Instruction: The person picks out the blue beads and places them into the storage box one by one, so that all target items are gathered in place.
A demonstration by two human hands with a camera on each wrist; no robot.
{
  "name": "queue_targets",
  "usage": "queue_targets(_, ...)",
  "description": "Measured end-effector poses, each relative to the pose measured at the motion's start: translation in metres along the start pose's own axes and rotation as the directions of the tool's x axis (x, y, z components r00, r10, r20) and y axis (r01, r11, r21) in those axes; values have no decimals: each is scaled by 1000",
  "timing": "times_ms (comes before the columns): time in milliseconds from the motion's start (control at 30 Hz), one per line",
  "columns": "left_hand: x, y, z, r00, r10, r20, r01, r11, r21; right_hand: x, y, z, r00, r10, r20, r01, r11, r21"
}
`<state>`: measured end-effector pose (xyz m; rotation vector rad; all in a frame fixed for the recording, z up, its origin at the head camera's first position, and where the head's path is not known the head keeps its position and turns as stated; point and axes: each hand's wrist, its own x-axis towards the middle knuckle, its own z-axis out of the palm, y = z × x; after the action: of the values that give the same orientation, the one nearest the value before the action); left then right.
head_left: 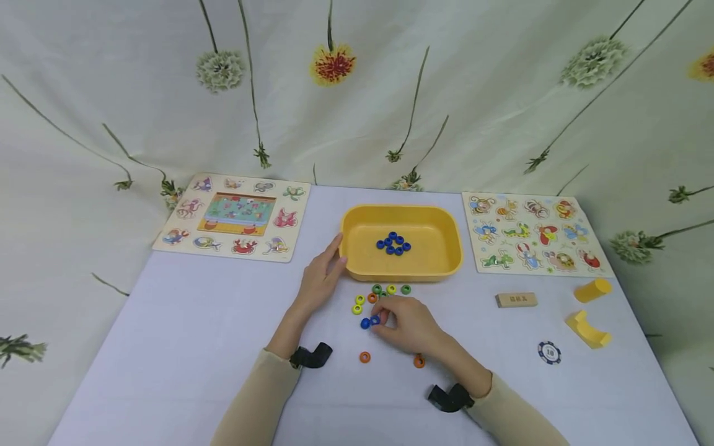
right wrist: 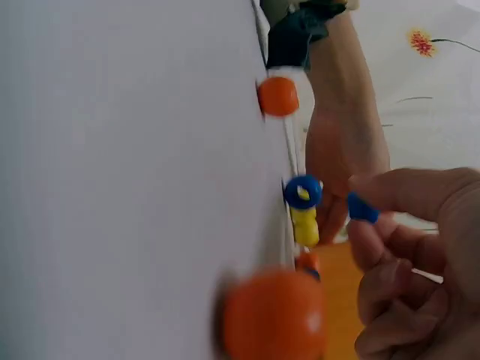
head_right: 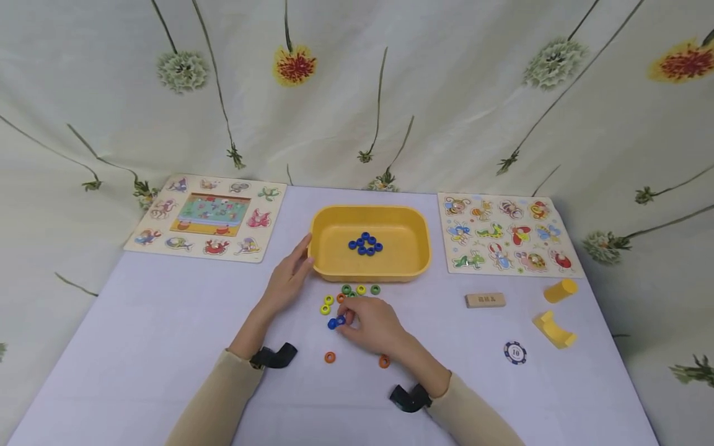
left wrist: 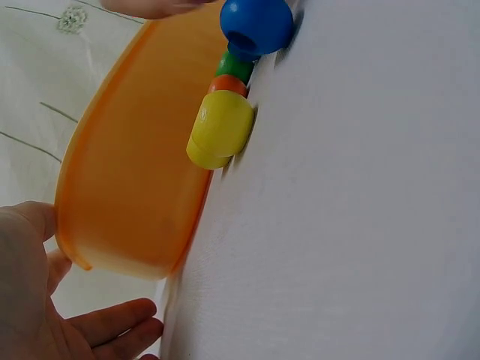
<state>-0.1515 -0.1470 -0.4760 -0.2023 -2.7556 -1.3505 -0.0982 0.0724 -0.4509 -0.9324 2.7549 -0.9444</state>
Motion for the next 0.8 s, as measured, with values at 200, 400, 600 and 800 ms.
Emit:
queue_targets(200, 0, 0, -1, 1000, 14, -8, -14, 1000, 0, 19, 9, -47, 988, 17, -153, -7, 998, 63)
queue_targets(400, -1, -1, -1, 1000, -1, -7, 0, 1000, -7, 52, 44, -73, 974, 178, -138, -189, 980, -67)
queue_targets(600, -2, -2, 2, 1000, -17, 1, 17, 1000, 4, 70, 67, -69, 949, 313, 18, -306, 937, -167)
queue_targets(800, -2, 0, 1, 1000, -15, -2, 15, 1000, 4, 83, 72, -63, 941, 336, 43, -323, 928, -188)
